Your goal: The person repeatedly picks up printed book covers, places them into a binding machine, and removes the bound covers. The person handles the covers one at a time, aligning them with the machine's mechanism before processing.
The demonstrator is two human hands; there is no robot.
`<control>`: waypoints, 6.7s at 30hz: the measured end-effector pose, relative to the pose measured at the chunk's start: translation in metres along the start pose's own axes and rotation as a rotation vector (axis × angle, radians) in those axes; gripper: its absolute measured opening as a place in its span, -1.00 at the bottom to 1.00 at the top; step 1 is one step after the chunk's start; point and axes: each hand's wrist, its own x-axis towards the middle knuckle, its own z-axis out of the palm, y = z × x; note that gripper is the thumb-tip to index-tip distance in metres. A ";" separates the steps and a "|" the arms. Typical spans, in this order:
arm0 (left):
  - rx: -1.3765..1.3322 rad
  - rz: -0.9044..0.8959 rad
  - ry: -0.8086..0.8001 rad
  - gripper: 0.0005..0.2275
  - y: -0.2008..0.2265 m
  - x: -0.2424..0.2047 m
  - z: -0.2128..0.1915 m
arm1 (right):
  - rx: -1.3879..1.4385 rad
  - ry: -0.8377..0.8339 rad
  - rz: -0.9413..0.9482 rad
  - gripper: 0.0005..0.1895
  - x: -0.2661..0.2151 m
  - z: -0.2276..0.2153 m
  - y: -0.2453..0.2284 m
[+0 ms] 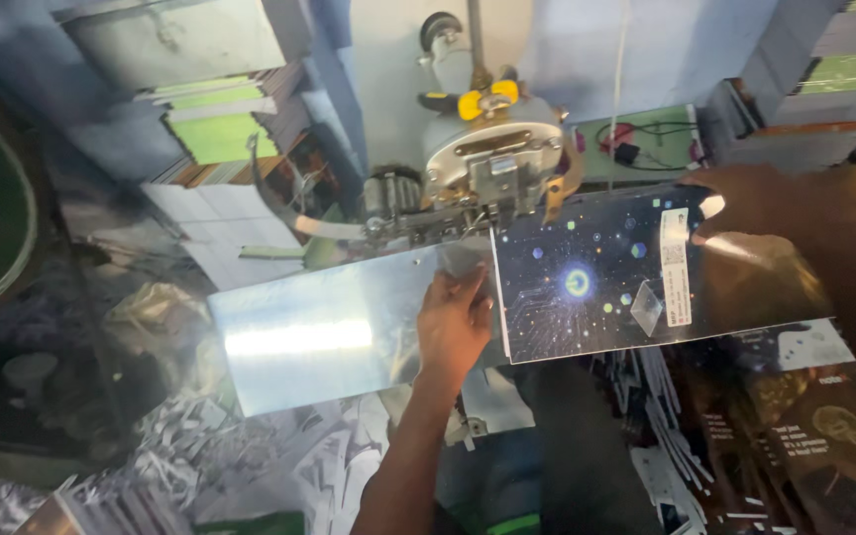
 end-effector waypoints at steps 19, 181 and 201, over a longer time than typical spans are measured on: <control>0.094 -0.076 -0.073 -0.55 0.017 0.007 -0.006 | 0.302 0.245 0.635 -0.58 -0.262 0.041 0.152; 0.852 -0.499 0.379 -0.61 -0.090 -0.311 -0.251 | 1.060 -0.690 -0.417 -0.23 -0.095 0.254 -0.673; 0.695 -0.626 0.225 -0.64 -0.238 -0.269 -0.328 | 1.509 -0.991 -0.040 -0.53 -0.102 0.311 -0.677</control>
